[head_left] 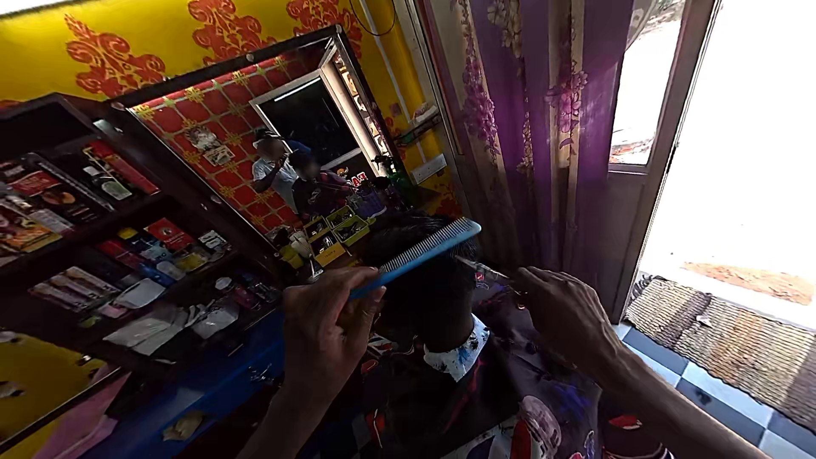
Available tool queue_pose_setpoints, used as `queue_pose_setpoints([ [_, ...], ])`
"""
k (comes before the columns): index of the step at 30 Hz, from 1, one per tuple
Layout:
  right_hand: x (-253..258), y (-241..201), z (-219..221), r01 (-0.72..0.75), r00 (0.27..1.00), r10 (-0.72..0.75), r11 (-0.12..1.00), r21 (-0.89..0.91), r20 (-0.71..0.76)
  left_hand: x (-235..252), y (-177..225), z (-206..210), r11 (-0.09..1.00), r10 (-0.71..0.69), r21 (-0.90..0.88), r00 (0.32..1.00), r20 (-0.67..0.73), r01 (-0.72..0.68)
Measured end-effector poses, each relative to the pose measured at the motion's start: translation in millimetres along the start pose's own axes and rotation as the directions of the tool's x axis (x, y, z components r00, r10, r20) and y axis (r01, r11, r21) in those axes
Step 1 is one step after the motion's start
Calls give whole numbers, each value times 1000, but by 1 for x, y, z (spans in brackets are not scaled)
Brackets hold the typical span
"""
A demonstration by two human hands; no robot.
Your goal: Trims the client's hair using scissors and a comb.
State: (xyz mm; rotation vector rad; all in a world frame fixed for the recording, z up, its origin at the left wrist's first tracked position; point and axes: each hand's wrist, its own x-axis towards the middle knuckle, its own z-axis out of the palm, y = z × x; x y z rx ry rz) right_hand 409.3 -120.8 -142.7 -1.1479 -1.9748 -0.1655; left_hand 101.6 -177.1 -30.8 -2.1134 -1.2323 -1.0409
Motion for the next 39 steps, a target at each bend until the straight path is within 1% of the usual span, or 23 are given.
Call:
queue_pose_setpoints([
  [2, -5, 6, -2, -59, 998, 59, 998, 3, -15, -4, -12, 3, 993, -57, -93, 993, 99, 67],
  [4, -9, 12, -5, -90, 996, 89, 995, -33, -22, -17, -24, 9, 980, -49, -181, 981, 186, 83],
  [6, -13, 20, -8, -86, 996, 84, 994, -61, -29, -34, -32, 13, 970, -30, -228, 973, 227, 83],
  [9, -15, 25, -16, -88, 996, 89, 990, -108, 3, -59, -44, 17, 977, 1, -205, 962, 274, 57],
  [11, -13, 22, -24, -67, 997, 73, 982, -178, 32, -73, -50, 21, 978, 20, -202, 952, 306, 44],
  [13, -13, 22, -27, -1, 1000, 6, 964, -266, 15, -86, -51, 24, 972, 13, -226, 942, 336, 67],
  [15, -10, 20, -32, 67, 997, -72, 938, -339, -3, -96, -42, 28, 970, -16, -229, 955, 296, 87],
  [17, -3, 18, -39, 119, 993, -119, 915, -386, 26, -104, -29, 34, 972, -52, -214, 979, 197, 95],
  [19, 6, 19, -45, 183, 983, -160, 894, -410, 89, -111, -18, 43, 981, -70, -177, 995, 70, 82],
  [21, 13, 22, -49, 265, 964, -235, 859, -437, 123, -115, -9, 51, 987, -92, -135, 995, -49, 85],
  [23, 22, 24, -54, 329, 944, -297, 838, -436, 143, -116, -2, 56, 988, -115, -119, 985, -132, 99],
  [25, 31, 22, -59, 369, 929, -315, 816, -445, 192, -117, 3, 58, 987, -136, -103, 977, -167, 120],
  [26, 35, 20, -60, 387, 922, -316, 797, -464, 226, -118, 5, 59, 987, -144, -97, 974, -177, 129],
  [28, 42, 20, -61, 446, 895, -362, 746, -494, 261, -121, 6, 63, 987, -146, -95, 967, -209, 128],
  [33, 63, 13, -63, 533, 845, -373, 652, -539, 384, -121, 10, 68, 983, -175, -102, 949, -262, 153],
  [36, 70, 12, -59, 567, 822, -392, 634, -527, 413, -121, 10, 69, 983, -177, -97, 946, -270, 157],
  [39, 76, 1, -58, 584, 806, -375, 630, -513, 458, -119, 9, 69, 984, -174, -96, 943, -284, 152],
])
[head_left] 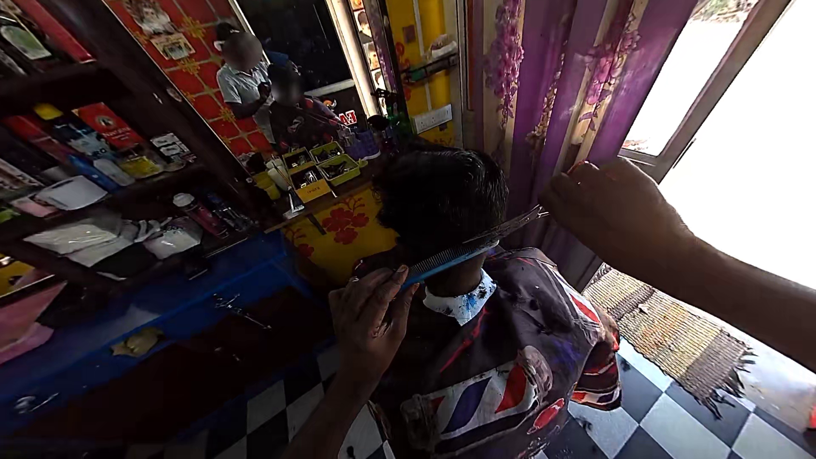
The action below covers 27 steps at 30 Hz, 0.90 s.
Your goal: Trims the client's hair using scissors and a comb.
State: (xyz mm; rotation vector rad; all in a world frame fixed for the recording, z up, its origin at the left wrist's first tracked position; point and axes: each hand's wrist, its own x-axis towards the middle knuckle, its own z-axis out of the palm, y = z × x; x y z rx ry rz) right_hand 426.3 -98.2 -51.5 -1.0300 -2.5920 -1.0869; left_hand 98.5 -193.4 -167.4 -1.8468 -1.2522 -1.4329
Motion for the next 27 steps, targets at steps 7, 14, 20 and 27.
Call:
queue_pose_setpoints([
  [7, -2, 0, -1, -37, 999, 37, 999, -4, 5, 4, -1, -1, 1000, 14, 2, 1000, -10, -14],
  [14, 1, -8, -8, -28, 997, 28, 1000, -4, 73, 9, -3, 0, 999, 34, 11, 999, -20, -34],
  [20, 0, -8, -8, -66, 996, 67, 997, -27, 52, 11, -4, -1, 999, 38, 7, 999, -28, -37],
  [27, -3, -11, -7, -63, 997, 63, 998, -2, 48, 15, -5, 0, 999, 50, -4, 998, -36, -50],
])
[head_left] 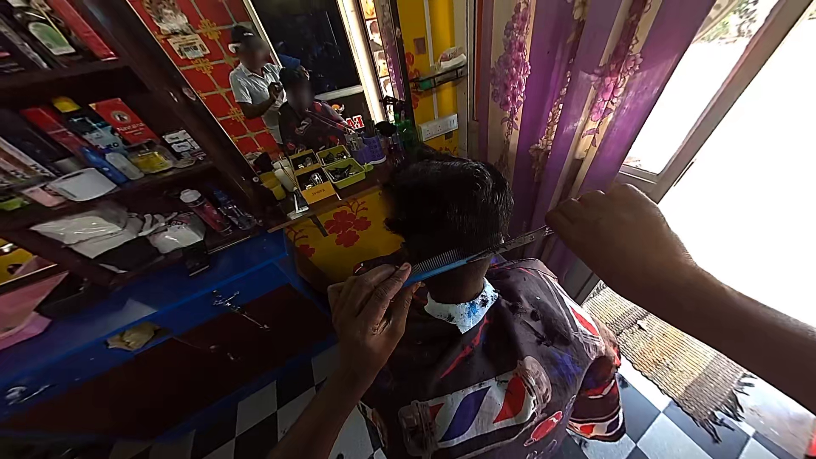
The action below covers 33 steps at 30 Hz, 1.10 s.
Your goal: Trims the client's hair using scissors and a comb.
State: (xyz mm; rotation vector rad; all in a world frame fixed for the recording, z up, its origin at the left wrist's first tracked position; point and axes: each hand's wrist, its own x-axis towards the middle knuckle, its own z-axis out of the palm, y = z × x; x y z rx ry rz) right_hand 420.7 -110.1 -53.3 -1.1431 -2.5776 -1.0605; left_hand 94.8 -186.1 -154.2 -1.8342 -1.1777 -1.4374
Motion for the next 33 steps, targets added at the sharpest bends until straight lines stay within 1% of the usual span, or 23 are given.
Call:
queue_pose_setpoints([
  [4, 3, -2, -1, -36, 999, 36, 999, -7, -13, 2, 0, 0, 1000, 1, 8, 1000, -11, -1],
  [9, 2, -6, 0, -15, 1000, 15, 1000, -2, -11, 4, -1, 0, 1000, 7, 3, 1000, -12, -7],
  [15, 4, -7, -3, -69, 997, 70, 997, 29, -29, 6, 0, 0, 1000, 12, 4, 1000, -20, -12],
  [19, 4, -8, -1, -38, 998, 40, 999, 36, -47, 8, 0, -1, 1000, 21, 12, 1000, -19, -21],
  [25, 2, -8, -3, -82, 997, 82, 997, 15, -14, 10, 0, 0, 999, 36, 13, 999, -28, -36],
  [29, -1, -11, 0, -76, 991, 84, 994, 78, -103, 12, 1, 1, 1000, 24, -14, 999, -42, -25],
  [31, -6, -10, 1, -118, 984, 136, 981, 154, -116, 6, 0, -1, 997, 5, -79, 1000, 15, -4],
  [33, -11, -6, 1, -156, 969, 197, 956, 247, -151, -2, -5, -5, 990, 8, -139, 983, 183, 18],
])
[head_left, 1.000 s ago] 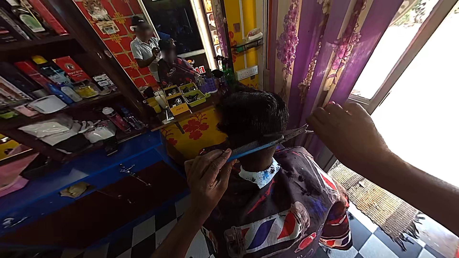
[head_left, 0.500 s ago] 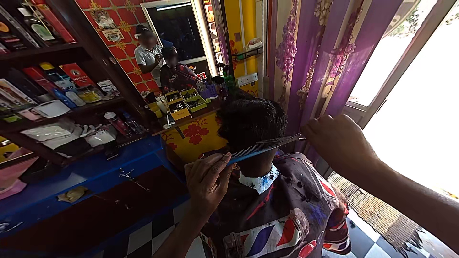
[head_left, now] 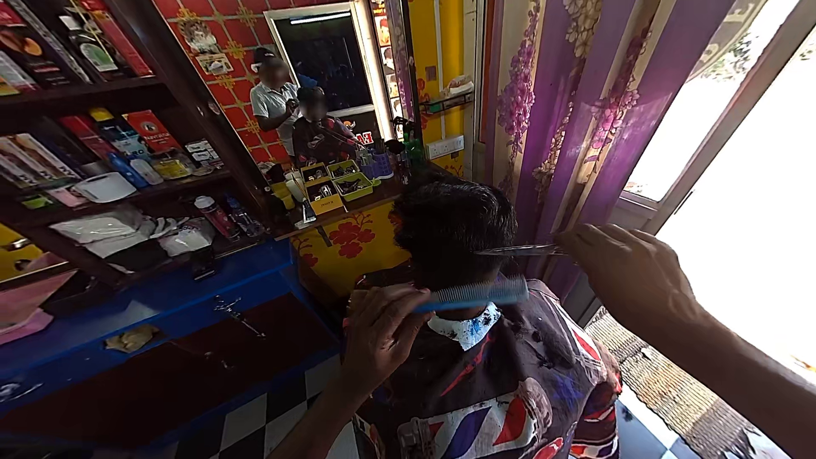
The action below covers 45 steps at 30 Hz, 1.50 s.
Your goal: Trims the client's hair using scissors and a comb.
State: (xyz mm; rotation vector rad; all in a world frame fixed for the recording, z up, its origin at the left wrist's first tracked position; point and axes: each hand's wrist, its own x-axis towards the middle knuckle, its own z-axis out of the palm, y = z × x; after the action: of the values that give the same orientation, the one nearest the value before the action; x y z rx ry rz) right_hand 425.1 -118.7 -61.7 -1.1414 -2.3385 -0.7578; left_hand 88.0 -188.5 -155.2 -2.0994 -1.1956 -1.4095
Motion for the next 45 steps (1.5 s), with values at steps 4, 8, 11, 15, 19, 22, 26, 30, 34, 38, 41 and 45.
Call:
queue_pose_setpoints([
  [4, -4, 9, -5, -42, 999, 43, 999, -27, 19, -7, -13, 0, 988, -124, -68, 976, 181, 138],
  [8, -1, 5, -8, 16, 998, -12, 997, -74, 55, 6, -17, -4, 979, -161, -120, 986, 53, 166],
  [11, 6, -7, -8, 56, 985, -27, 983, -172, 169, 15, -16, -4, 991, -114, -71, 993, -13, 112],
  [15, 10, -21, -6, 101, 976, -52, 968, -230, 210, 20, -15, -5, 998, -57, -23, 997, -54, 56],
  [19, 7, -23, -6, 115, 982, -84, 976, -186, 170, 24, -14, -6, 999, -34, -2, 998, -61, 34],
  [22, 5, -21, -7, 87, 987, -58, 976, -202, 148, 25, -14, -7, 1000, -24, 2, 998, -66, 24],
  [26, 10, -27, -8, 42, 987, -3, 972, -233, 163, 28, -14, -7, 1000, -18, 1, 997, -76, 18],
  [30, 9, -29, -9, 78, 986, -48, 980, -185, 162, 31, -14, -7, 1000, -13, 3, 996, -84, 13],
  [34, 5, -24, -7, 46, 989, -16, 978, -206, 146, 32, -15, -8, 1000, -10, 5, 996, -87, 10],
  [38, 6, -29, -7, 5, 989, 31, 971, -241, 146, 35, -14, -9, 1000, 0, 6, 997, -83, 1],
  [41, 6, -31, -6, 16, 991, 9, 983, -185, 133, 37, -14, -8, 1000, 7, 11, 996, -88, -6],
  [45, 1, -26, -6, 34, 995, -19, 986, -161, 96, 38, -16, -9, 1000, 15, 12, 996, -91, -14],
])
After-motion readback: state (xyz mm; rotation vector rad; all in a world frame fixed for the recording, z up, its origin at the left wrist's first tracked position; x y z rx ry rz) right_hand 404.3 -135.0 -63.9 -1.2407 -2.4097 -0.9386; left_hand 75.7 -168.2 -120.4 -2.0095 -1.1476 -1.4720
